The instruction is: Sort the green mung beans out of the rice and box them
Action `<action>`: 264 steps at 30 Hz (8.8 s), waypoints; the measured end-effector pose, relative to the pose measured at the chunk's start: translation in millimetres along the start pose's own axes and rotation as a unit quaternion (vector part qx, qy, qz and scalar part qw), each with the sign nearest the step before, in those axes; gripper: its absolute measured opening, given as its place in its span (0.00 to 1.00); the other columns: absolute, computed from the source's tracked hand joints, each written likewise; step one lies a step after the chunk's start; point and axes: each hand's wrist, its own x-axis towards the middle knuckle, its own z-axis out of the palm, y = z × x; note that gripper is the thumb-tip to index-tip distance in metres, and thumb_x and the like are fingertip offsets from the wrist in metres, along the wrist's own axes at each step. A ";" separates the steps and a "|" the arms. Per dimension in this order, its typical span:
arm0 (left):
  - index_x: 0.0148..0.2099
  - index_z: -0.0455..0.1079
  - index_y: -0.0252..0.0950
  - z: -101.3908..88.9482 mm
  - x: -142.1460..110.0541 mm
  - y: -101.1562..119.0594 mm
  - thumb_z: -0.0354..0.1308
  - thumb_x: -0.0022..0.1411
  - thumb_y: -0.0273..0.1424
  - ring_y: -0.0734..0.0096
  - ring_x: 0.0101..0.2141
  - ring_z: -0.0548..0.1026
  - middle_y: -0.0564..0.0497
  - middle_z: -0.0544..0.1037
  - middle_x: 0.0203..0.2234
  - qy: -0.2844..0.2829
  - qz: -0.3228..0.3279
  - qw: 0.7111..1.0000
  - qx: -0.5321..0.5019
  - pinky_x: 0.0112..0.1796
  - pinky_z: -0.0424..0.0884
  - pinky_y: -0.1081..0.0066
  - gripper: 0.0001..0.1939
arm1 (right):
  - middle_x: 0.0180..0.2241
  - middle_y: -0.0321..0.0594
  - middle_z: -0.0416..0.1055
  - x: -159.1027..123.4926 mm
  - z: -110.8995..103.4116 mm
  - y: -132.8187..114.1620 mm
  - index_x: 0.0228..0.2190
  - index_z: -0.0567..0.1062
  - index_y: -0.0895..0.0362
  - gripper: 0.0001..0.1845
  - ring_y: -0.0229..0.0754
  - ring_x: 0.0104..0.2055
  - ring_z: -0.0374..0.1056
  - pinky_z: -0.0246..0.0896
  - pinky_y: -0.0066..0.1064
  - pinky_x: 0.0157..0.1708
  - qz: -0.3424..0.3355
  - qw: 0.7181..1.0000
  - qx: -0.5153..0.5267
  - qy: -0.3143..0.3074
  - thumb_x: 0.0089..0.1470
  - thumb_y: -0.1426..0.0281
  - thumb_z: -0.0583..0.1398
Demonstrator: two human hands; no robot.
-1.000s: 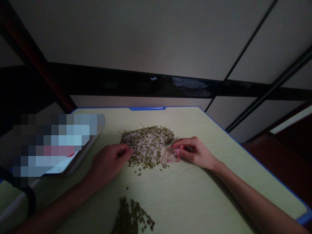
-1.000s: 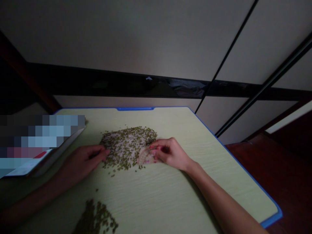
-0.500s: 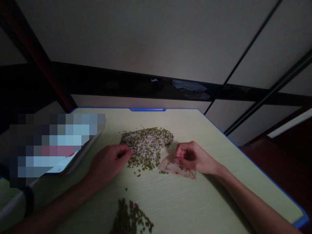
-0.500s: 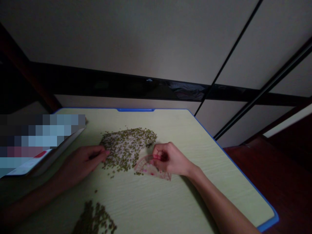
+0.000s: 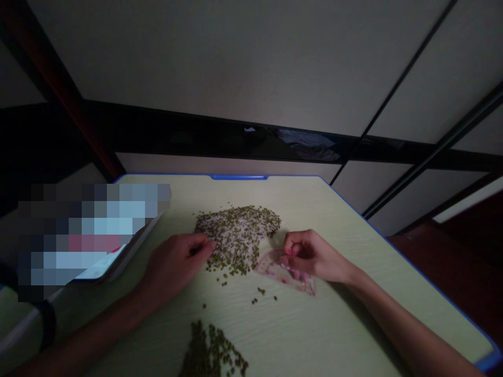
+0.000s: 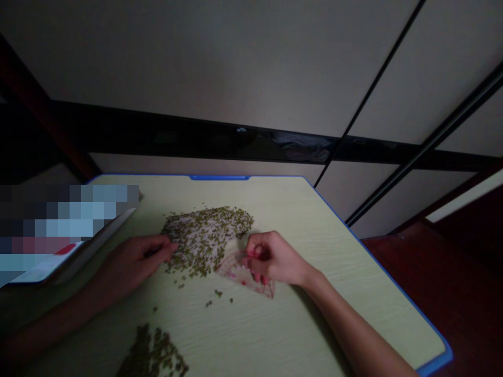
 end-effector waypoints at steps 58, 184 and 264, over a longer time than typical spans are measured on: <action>0.18 0.55 0.39 0.0 0.9 -1.9 0.43 0.53 0.44 0.71 0.20 0.64 0.57 0.61 0.12 0.002 0.009 1.000 -0.011 0.23 0.52 0.71 0.18 | 0.12 0.30 0.64 2.1 -14.4 -1.6 0.22 0.62 0.58 0.07 0.29 0.12 0.57 0.49 0.20 0.12 0.003 0.997 -0.014 0.075 0.43 0.74 0.58; 0.18 0.54 0.39 0.6 0.3 -2.1 0.43 0.53 0.43 0.72 0.20 0.63 0.57 0.60 0.13 0.005 0.014 1.000 -0.015 0.23 0.52 0.71 0.18 | 0.17 0.34 0.61 6.3 -1.0 0.5 0.30 0.75 0.62 0.11 0.31 0.17 0.54 0.47 0.24 0.16 -0.062 0.991 -0.105 0.058 0.48 0.67 0.58; 0.18 0.55 0.39 -0.8 0.0 0.0 0.42 0.54 0.44 0.71 0.20 0.64 0.57 0.62 0.13 -0.006 0.003 1.000 -0.004 0.24 0.52 0.71 0.18 | 0.14 0.34 0.61 9.8 -5.4 -1.3 0.31 0.73 0.66 0.12 0.32 0.15 0.55 0.48 0.24 0.15 -0.019 0.986 -0.091 0.136 0.46 0.69 0.56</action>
